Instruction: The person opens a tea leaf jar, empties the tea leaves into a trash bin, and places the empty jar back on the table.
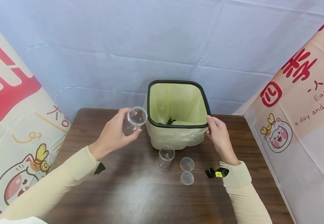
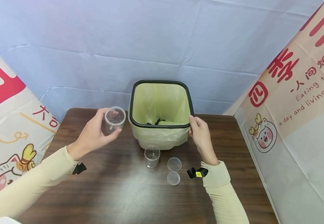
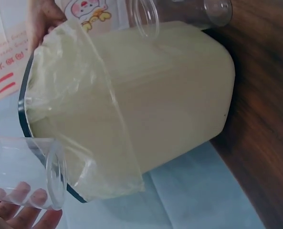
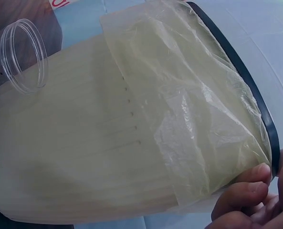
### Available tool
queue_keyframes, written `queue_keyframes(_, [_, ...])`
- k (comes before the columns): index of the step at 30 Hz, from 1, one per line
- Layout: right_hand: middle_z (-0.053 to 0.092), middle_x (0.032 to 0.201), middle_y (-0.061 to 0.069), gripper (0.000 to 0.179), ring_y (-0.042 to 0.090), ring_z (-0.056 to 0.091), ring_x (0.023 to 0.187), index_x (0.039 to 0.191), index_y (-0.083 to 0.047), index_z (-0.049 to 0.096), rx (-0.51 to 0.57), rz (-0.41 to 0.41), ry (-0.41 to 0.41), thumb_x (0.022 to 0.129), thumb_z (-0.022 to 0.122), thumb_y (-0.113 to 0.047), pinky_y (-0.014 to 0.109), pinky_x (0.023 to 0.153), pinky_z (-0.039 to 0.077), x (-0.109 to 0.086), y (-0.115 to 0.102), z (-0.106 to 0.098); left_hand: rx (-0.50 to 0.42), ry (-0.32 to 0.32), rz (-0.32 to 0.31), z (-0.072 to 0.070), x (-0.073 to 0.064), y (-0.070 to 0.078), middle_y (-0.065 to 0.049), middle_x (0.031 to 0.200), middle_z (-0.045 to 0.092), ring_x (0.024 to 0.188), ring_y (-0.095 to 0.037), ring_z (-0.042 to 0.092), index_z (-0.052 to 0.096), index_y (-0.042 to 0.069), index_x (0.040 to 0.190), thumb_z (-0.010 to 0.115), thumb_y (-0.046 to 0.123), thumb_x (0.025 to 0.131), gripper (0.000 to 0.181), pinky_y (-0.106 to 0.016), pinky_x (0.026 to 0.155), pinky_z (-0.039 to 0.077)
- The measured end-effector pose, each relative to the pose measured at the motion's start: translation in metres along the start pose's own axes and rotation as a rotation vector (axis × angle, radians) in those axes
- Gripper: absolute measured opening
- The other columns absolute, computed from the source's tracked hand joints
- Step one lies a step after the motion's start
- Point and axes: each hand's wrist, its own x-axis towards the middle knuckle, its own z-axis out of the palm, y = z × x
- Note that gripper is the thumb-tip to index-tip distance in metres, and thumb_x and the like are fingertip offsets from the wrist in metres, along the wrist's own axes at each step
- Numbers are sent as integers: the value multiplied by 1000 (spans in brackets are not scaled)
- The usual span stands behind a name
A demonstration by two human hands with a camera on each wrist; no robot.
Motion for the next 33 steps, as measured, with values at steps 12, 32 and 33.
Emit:
queue_keyframes(12, [47,61,-2,41,9,43,54,83,-8,52,2,7,6,108,48,-40,20,47,37,2,0,-2,-95,-72,-87,3,-17,9,-3,108,64,75,-17,58,49,10,131,84,25,81,62,-32,62,52])
queue_keyframes(32, [46,60,-5,41,7,43,53,82,-7,52,10,-8,5,108,48,-39,20,46,36,2,2,0,-136,-112,-185,23,-44,12,-1,108,66,87,-15,62,48,13,129,87,25,79,64,-39,77,54])
queue_keyframes(33, [46,60,-5,41,7,43,53,82,-7,52,10,-7,5,108,48,-39,20,46,36,2,2,0,-137,-112,-190,24,-46,12,-1,108,66,91,-16,63,48,12,129,87,25,79,65,-40,80,54])
